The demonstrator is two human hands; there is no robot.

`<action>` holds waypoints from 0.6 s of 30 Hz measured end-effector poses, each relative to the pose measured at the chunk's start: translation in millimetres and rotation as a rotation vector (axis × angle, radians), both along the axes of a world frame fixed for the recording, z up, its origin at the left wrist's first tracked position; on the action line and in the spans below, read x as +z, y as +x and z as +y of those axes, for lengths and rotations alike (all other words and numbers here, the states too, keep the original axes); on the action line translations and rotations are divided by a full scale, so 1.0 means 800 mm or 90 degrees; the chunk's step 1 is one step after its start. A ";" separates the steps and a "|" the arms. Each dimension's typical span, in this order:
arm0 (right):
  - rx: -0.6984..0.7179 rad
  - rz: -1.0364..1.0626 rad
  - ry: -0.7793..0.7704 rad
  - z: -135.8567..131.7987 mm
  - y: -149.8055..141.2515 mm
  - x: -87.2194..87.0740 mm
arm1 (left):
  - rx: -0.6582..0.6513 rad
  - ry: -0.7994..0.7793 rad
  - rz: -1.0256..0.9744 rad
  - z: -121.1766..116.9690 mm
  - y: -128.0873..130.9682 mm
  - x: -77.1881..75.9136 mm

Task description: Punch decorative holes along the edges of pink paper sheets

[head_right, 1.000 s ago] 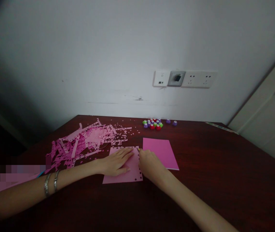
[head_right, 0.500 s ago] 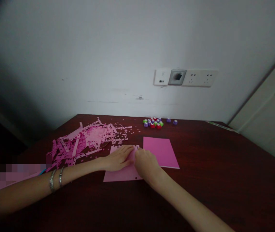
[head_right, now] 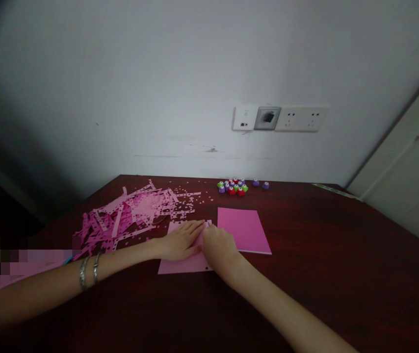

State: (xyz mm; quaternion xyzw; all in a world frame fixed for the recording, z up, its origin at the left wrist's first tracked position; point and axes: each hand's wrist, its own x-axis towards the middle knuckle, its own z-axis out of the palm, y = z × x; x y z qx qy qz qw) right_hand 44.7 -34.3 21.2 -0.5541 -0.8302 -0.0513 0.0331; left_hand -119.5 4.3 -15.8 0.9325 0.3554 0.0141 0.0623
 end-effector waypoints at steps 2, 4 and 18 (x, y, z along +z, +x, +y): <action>-0.006 -0.003 -0.005 -0.001 0.000 0.000 | 0.000 0.002 0.007 0.000 0.000 0.000; -0.004 -0.002 -0.011 0.001 0.002 0.003 | 0.002 0.001 0.012 -0.001 0.000 0.000; -0.031 0.058 -0.057 0.018 0.054 0.005 | -0.006 0.004 0.028 -0.002 0.001 0.001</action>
